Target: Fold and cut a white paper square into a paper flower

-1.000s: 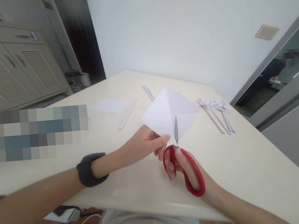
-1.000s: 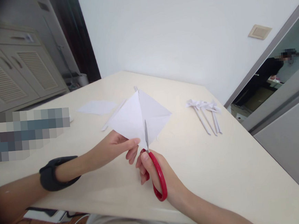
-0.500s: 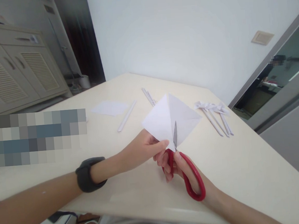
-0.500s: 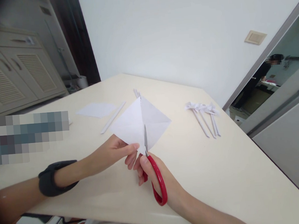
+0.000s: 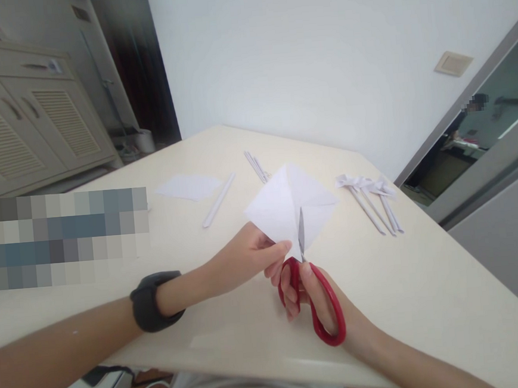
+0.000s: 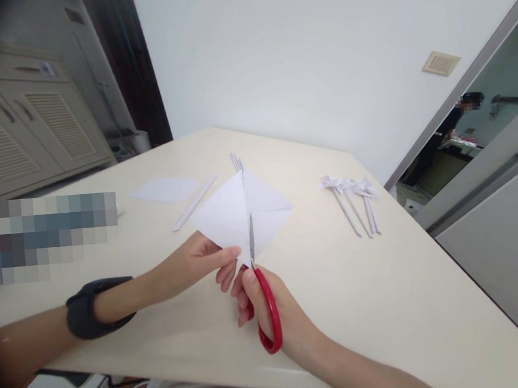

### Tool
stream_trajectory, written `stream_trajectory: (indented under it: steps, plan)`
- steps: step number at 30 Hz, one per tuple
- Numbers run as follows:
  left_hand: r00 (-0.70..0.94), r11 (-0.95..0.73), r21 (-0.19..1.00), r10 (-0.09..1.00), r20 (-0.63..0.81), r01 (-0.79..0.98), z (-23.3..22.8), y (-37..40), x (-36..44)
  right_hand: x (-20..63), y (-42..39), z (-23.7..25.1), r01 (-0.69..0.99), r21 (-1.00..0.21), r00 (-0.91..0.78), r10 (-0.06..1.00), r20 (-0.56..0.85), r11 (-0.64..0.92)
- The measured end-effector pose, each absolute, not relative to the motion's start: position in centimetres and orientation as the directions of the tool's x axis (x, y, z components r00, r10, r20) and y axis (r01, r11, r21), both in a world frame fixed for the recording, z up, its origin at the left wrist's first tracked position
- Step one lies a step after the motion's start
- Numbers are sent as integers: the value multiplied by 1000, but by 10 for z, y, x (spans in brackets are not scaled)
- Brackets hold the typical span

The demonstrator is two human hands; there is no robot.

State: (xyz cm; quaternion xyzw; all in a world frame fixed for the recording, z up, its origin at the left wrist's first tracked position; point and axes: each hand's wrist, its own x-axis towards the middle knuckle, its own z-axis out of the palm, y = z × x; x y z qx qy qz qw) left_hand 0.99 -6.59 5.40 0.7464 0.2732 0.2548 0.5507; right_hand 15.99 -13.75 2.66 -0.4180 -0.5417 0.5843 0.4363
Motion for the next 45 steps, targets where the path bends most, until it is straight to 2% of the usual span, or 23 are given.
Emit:
stream_trajectory:
  steps: [8, 22, 30, 34, 45]
  plan:
    - [739, -220, 971, 669, 77, 98, 55, -66, 10, 161, -139, 37, -33, -997, -248, 967, -58, -69]
    - [756, -199, 977, 651, 74, 76, 55, -67, 10, 161, -138, 34, -18, -999, -238, 970, -40, -46]
    - [687, -232, 965, 721, 86, 122, 57, -67, 11, 167, -137, 27, 63, -998, -268, 963, -29, -12]
    - [632, -229, 967, 767, 108, 113, 57, -67, 11, 169, -138, 23, 43, -999, -300, 953, -31, -19]
    - [606, -254, 944, 792, 77, 212, 53, -66, 10, 165, -138, 26, 48, -998, -292, 956, -40, -27]
